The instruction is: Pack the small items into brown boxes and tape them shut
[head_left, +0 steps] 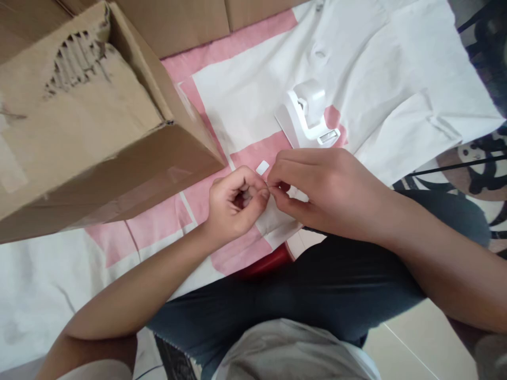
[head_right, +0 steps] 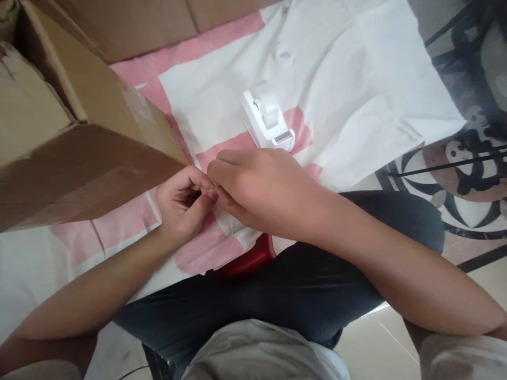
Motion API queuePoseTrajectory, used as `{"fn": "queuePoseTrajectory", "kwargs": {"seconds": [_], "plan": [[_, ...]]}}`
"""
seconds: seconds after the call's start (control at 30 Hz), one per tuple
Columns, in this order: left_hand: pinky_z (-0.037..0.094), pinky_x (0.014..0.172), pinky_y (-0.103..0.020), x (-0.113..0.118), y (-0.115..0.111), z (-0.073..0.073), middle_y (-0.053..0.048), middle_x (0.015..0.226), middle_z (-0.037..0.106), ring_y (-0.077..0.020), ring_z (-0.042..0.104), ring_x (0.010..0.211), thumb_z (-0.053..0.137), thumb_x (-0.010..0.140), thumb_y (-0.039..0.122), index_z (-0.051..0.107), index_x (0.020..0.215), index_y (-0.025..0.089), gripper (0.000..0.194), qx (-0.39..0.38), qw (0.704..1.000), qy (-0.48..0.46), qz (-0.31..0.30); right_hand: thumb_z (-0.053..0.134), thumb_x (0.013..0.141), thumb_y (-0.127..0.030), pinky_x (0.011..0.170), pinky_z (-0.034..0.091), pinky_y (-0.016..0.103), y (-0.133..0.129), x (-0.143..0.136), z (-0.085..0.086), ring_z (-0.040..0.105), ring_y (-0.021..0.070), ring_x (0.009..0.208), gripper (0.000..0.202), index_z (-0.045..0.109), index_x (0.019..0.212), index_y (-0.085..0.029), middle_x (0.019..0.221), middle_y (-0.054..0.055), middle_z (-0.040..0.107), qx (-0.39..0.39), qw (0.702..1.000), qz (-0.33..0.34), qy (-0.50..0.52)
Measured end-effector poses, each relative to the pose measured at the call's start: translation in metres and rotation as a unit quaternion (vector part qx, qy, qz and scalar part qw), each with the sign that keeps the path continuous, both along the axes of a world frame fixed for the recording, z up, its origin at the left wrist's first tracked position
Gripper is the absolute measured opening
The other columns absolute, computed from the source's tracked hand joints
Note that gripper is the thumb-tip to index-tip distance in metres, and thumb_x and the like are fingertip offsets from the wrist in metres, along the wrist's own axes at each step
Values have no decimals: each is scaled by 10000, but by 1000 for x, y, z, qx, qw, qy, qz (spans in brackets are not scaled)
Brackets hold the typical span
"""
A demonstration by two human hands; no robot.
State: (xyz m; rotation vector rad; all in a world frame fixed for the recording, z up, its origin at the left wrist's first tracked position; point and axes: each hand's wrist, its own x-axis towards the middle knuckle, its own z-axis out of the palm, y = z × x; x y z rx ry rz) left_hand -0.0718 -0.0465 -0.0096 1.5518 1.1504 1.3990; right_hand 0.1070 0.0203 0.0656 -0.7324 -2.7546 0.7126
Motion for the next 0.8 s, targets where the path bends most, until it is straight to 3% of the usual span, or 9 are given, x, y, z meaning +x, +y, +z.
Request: {"fn": "queuePoseTrajectory", "kwargs": {"seconds": [0.3,0.47,0.63,0.8], "plan": [[327,471,-219,-2,0,-3,50,577,493,-77,425,494,658,929,332,582,761,217,218,-17,1000,-13,18,443,987,-182,679,424,277,-4,-7,-1,601,160,756,210,624,885,-152,861,51,635,9,999,-35,-25],[308,470,-220,-2,-1,-2,55,597,501,-69,398,492,640,925,230,581,800,213,139,8,999,-13,-29,473,977,-159,667,375,289,1,-12,-2,592,169,730,205,633,850,-138,807,59,625,-14,994,-80,-66],[282,488,-241,-2,1,-9,54,600,452,-76,345,500,637,943,281,599,803,215,160,-34,995,-98,7,495,973,-141,679,369,288,10,-12,-1,565,150,718,202,664,861,-151,776,28,629,-121,989,-84,12],[286,508,-248,-1,4,-16,41,644,450,-89,341,531,663,914,351,579,776,215,211,-67,985,-153,32,581,932,-144,623,355,257,20,-15,1,513,103,637,162,665,794,-165,691,-26,601,-266,959,-56,83]]}}
